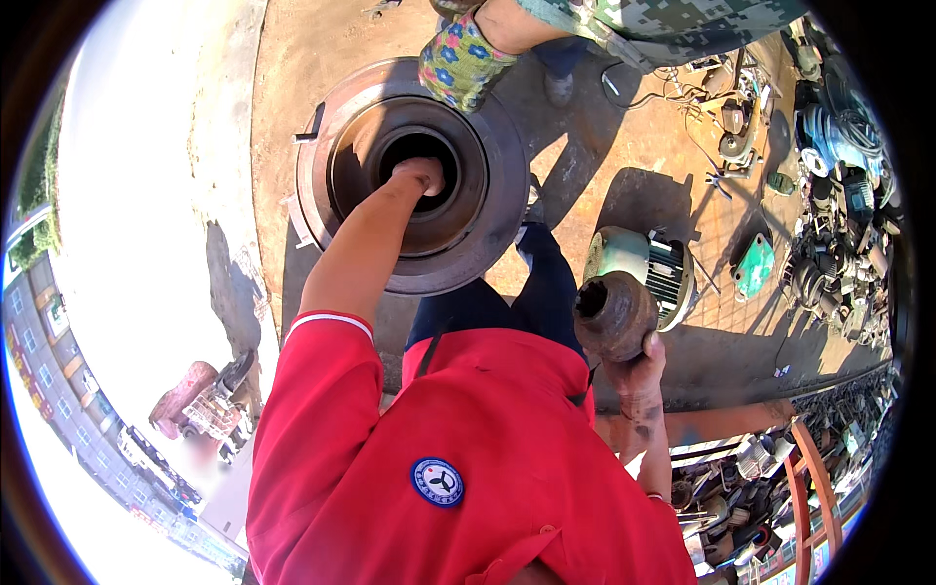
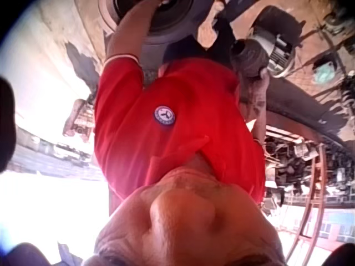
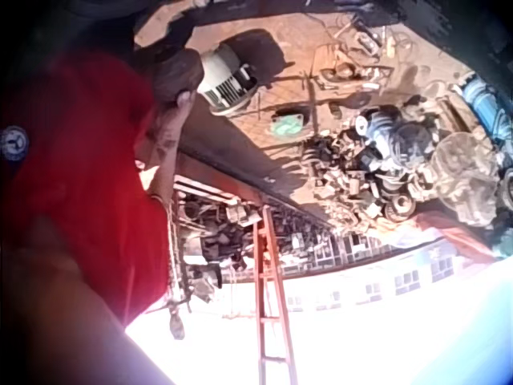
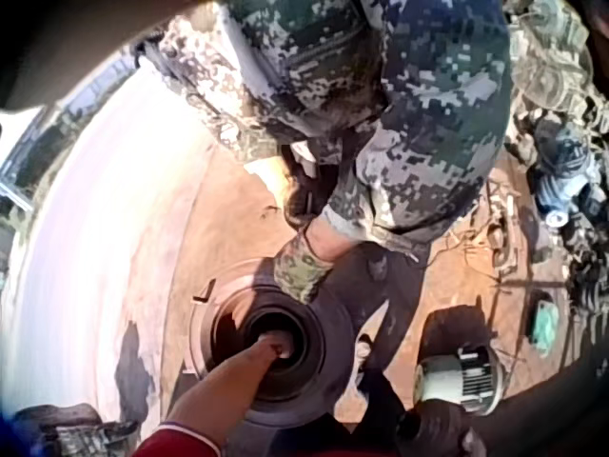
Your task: The person handles a cylindrical metal part, grinding it on a bench grinder, and then places it into a larger metal container. They also handle other metal parts and tools in a cluttered outdoor area.
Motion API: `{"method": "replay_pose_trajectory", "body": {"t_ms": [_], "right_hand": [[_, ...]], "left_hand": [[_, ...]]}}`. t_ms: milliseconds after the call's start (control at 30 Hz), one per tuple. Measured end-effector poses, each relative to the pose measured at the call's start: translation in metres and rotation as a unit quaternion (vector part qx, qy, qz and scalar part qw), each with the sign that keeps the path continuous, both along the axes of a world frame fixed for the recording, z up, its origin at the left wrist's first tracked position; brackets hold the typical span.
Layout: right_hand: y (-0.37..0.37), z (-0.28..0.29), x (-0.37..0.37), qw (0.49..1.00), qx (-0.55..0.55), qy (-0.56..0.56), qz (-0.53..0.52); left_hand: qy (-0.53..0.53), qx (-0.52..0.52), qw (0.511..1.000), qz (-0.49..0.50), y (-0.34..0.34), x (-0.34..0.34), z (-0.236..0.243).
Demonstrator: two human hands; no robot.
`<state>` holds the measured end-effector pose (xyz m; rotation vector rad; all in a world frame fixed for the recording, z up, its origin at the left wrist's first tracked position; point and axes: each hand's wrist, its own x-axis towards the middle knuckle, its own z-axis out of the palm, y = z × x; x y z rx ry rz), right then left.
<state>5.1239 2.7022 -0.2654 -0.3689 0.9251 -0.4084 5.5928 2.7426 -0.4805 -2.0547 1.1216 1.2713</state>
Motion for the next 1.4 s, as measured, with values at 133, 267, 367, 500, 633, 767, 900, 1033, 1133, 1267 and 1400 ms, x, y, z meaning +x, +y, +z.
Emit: {"method": "replay_pose_trajectory", "body": {"t_ms": [133, 267, 367, 500, 633, 767, 900, 1033, 1133, 1267, 1400], "right_hand": [[0.050, -0.001, -0.025, 0.994, 0.028, 0.044, -0.096], [0.081, -0.001, -0.031, 0.990, 0.046, 0.041, -0.129], [0.096, -0.012, -0.030, 0.987, 0.060, 0.038, -0.142], [0.099, -0.025, -0.022, 0.991, 0.059, 0.025, -0.114], [0.101, -0.032, -0.019, 0.993, 0.065, 0.028, -0.092], [0.096, -0.035, -0.014, 0.992, 0.070, 0.042, -0.093], [0.084, -0.034, -0.007, 0.992, 0.078, 0.044, -0.091], [0.065, -0.034, 0.007, 0.994, 0.070, 0.035, -0.076], [0.059, -0.037, 0.009, 0.994, 0.057, 0.055, -0.073], [0.044, -0.034, 0.026, 0.995, 0.058, 0.046, -0.060], [0.033, -0.026, 0.043, 0.994, 0.084, 0.016, -0.062]], "left_hand": [[-0.004, -0.002, 0.999, -0.048, 0.005, -0.002, -0.053], [0.003, -0.027, 0.994, -0.111, 0.009, 0.008, -0.074], [0.016, 0.015, 0.989, -0.143, -0.010, 0.003, -0.051], [-0.089, -0.029, 0.954, -0.284, -0.002, -0.013, -0.098], [-0.113, -0.129, 0.907, -0.385, 0.003, -0.012, -0.124], [-0.093, -0.114, 0.921, -0.360, -0.001, -0.004, -0.131], [-0.070, -0.107, 0.956, -0.264, -0.001, -0.004, -0.109], [-0.042, -0.119, 0.978, -0.165, 0.005, 0.005, -0.051], [-0.038, -0.121, 0.980, -0.154, 0.010, 0.005, -0.047], [-0.026, -0.113, 0.977, -0.180, 0.005, 0.002, -0.040], [-0.026, -0.087, 0.990, -0.111, 0.004, 0.005, -0.034]]}}
